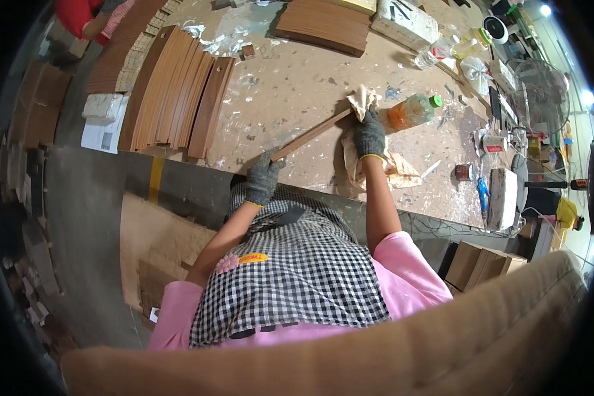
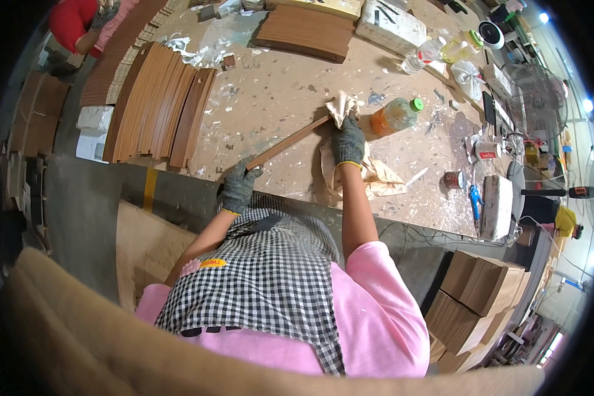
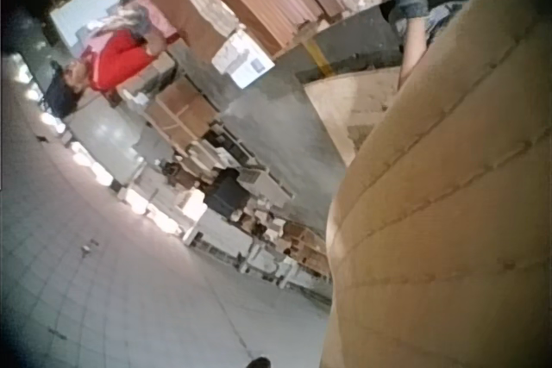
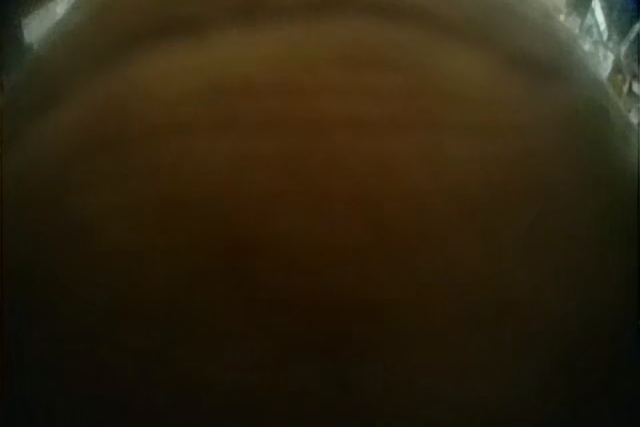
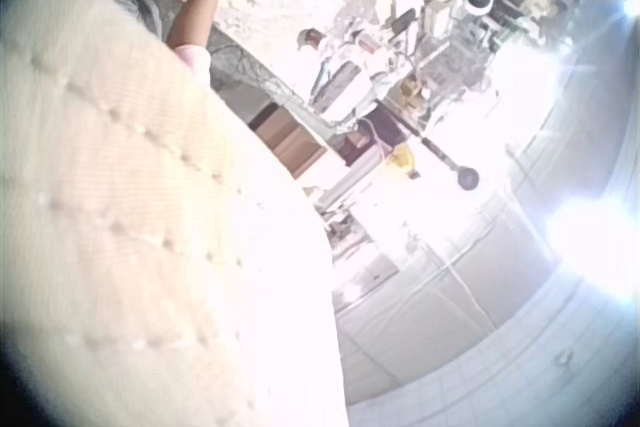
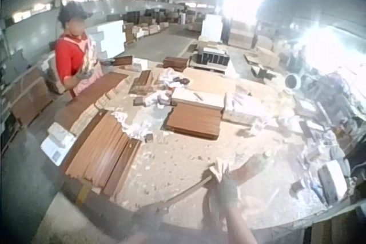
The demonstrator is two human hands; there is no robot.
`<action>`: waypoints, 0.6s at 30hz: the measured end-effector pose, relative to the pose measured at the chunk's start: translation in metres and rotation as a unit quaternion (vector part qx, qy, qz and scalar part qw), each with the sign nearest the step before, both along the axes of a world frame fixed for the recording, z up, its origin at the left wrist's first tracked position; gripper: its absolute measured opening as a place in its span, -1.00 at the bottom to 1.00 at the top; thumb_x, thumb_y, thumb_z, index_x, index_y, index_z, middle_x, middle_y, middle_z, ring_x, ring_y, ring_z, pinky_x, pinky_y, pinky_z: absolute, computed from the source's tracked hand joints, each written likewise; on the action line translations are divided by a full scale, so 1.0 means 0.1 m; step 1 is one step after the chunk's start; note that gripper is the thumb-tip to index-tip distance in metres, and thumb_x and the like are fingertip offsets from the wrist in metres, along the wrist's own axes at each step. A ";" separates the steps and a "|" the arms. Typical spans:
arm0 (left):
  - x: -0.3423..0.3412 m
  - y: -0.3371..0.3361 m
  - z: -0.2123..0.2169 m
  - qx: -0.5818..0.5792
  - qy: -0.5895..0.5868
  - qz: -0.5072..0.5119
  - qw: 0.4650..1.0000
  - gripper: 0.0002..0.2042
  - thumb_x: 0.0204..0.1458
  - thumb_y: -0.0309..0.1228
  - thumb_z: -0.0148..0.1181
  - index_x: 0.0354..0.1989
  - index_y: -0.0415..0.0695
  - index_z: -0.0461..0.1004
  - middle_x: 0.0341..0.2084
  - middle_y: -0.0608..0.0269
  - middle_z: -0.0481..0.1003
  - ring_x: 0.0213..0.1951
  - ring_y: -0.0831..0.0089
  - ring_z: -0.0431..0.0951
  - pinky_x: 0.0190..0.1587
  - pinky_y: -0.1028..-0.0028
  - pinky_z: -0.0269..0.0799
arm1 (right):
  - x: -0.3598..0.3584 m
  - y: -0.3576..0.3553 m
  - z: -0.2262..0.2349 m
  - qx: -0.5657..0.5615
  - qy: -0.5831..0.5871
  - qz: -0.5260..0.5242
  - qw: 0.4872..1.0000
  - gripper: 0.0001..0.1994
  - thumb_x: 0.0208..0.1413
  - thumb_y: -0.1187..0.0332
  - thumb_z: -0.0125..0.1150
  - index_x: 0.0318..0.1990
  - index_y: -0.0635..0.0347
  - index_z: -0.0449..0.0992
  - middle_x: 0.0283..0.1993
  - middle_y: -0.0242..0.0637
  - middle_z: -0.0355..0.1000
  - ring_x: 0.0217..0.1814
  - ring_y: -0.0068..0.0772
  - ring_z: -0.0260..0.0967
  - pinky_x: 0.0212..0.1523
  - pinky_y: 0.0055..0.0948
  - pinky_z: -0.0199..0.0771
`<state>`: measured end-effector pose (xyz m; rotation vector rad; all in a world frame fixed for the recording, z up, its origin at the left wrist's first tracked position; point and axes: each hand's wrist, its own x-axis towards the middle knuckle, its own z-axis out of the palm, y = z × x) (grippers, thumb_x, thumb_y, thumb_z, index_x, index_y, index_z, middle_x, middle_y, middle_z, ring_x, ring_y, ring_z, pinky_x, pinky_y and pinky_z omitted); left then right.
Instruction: Wiping down wooden furniture slats with a cloth and cleaning solution at a manufacturing facility.
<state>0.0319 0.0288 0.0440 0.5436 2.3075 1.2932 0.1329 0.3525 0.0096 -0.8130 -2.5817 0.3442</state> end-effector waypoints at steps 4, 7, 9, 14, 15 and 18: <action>0.03 -0.06 -0.10 0.032 -0.056 0.021 0.998 -0.58 0.09 -0.30 0.31 0.10 -0.20 0.49 -0.19 0.00 0.62 -0.13 0.22 0.61 -0.02 0.29 0.49 | -0.09 -0.75 0.45 -0.042 0.073 -0.099 0.991 -0.40 0.12 0.43 0.03 0.37 0.28 0.24 0.40 0.11 0.20 0.28 0.22 0.29 0.28 -0.07 0.29; 0.05 -0.13 -0.20 0.026 0.076 0.005 0.997 -0.67 0.11 -0.32 0.23 0.01 -0.22 0.51 -0.30 -0.18 0.57 -0.24 -0.05 0.59 -0.16 0.16 0.50 | -0.05 -1.29 0.37 0.008 0.005 0.136 0.991 -0.41 0.12 0.43 0.01 0.37 0.29 0.22 0.44 0.06 0.15 0.18 0.14 0.35 0.23 -0.07 0.34; 0.01 -0.18 -0.33 -0.094 0.072 -0.023 0.993 -0.74 0.13 -0.37 0.18 -0.06 -0.23 0.53 -0.27 -0.15 0.58 -0.18 -0.07 0.60 -0.16 0.17 0.51 | -0.02 -1.60 0.76 0.027 -0.098 0.272 0.957 -0.40 0.11 0.51 -0.04 0.38 0.15 0.23 0.46 -0.03 0.13 0.11 0.02 0.43 0.11 -0.08 0.46; 0.03 -0.09 -0.19 0.086 -0.099 0.033 0.991 -0.59 0.10 -0.30 0.30 0.10 -0.20 0.48 -0.12 -0.04 0.60 -0.10 0.17 0.59 -0.02 0.29 0.48 | -0.13 -0.63 0.30 0.142 -0.068 0.041 0.987 -0.29 0.07 0.59 0.01 0.45 0.04 0.14 0.54 -0.21 0.04 0.10 -0.13 0.48 0.02 -0.25 0.56; 0.02 -0.09 -0.13 0.057 -0.043 0.036 0.997 -0.58 0.09 -0.30 0.31 0.10 -0.19 0.49 -0.15 -0.04 0.60 -0.13 0.18 0.60 -0.05 0.29 0.48 | -0.22 -0.55 0.69 -0.035 -0.203 -0.013 0.979 -0.26 0.08 0.56 0.02 0.48 -0.03 0.09 0.54 -0.22 0.03 0.17 -0.08 0.45 0.05 -0.23 0.56; 0.01 -0.06 -0.07 0.036 0.013 0.025 0.999 -0.59 0.07 -0.31 0.31 0.09 -0.17 0.50 -0.22 -0.04 0.61 -0.21 0.18 0.61 -0.11 0.29 0.50 | -0.24 0.02 0.41 -0.134 -0.019 -0.078 0.988 -0.60 0.10 0.44 0.13 0.14 0.14 0.48 0.05 0.11 0.48 0.10 0.17 0.40 0.03 -0.07 0.47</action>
